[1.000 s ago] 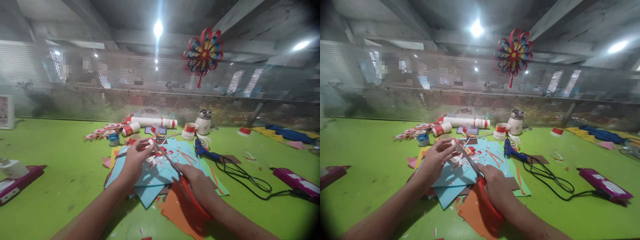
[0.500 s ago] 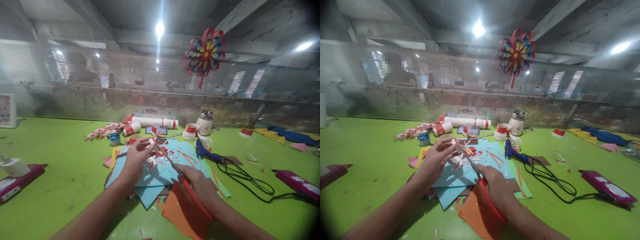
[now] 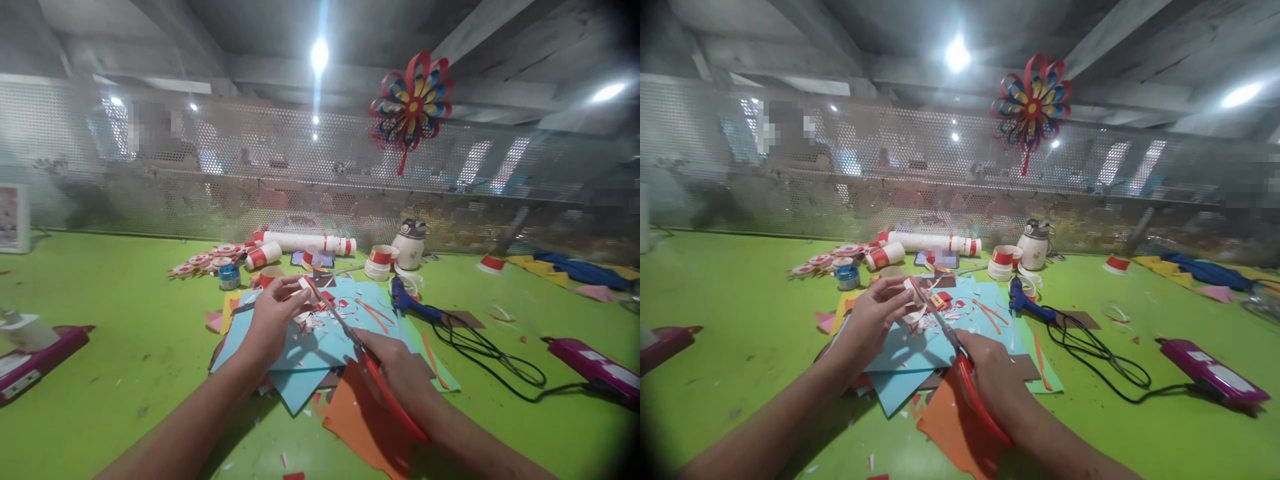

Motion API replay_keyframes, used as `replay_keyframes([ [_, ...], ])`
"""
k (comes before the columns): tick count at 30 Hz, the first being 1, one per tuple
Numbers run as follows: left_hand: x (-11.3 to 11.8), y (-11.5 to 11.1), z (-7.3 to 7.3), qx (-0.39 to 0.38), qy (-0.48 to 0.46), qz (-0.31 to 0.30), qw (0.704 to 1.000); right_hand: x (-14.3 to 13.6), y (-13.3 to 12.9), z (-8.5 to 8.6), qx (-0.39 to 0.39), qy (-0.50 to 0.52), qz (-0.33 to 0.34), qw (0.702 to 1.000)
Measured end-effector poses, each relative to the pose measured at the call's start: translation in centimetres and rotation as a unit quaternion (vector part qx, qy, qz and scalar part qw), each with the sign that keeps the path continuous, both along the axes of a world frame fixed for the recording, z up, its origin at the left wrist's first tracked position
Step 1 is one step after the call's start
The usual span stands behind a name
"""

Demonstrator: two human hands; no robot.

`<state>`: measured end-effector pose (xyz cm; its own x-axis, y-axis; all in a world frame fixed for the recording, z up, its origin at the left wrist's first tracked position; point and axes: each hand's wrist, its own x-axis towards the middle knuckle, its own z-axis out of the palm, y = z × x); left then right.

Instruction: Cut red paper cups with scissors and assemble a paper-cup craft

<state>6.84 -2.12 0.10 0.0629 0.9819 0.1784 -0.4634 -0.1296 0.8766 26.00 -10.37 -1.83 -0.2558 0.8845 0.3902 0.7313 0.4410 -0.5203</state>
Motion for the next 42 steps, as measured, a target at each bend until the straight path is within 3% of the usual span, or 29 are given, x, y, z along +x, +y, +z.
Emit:
replay_keyframes([
  [14,-0.08,-0.07,0.17,0.030,0.044,0.015,0.998,0.19,0.14,0.23,0.021,-0.059,-0.039,0.997],
  [25,0.18,-0.33,0.02,0.044,0.052,0.010,0.998,0.06,0.01,0.04,0.011,-0.003,-0.010,1.000],
  [34,0.20,-0.32,0.02,0.034,0.028,0.006,0.999,0.14,0.15,-0.18,0.014,-0.002,0.006,1.000],
  [42,0.14,-0.24,0.15,0.014,-0.006,-0.014,1.000,0.04,-0.09,0.03,0.001,-0.024,-0.030,0.999],
])
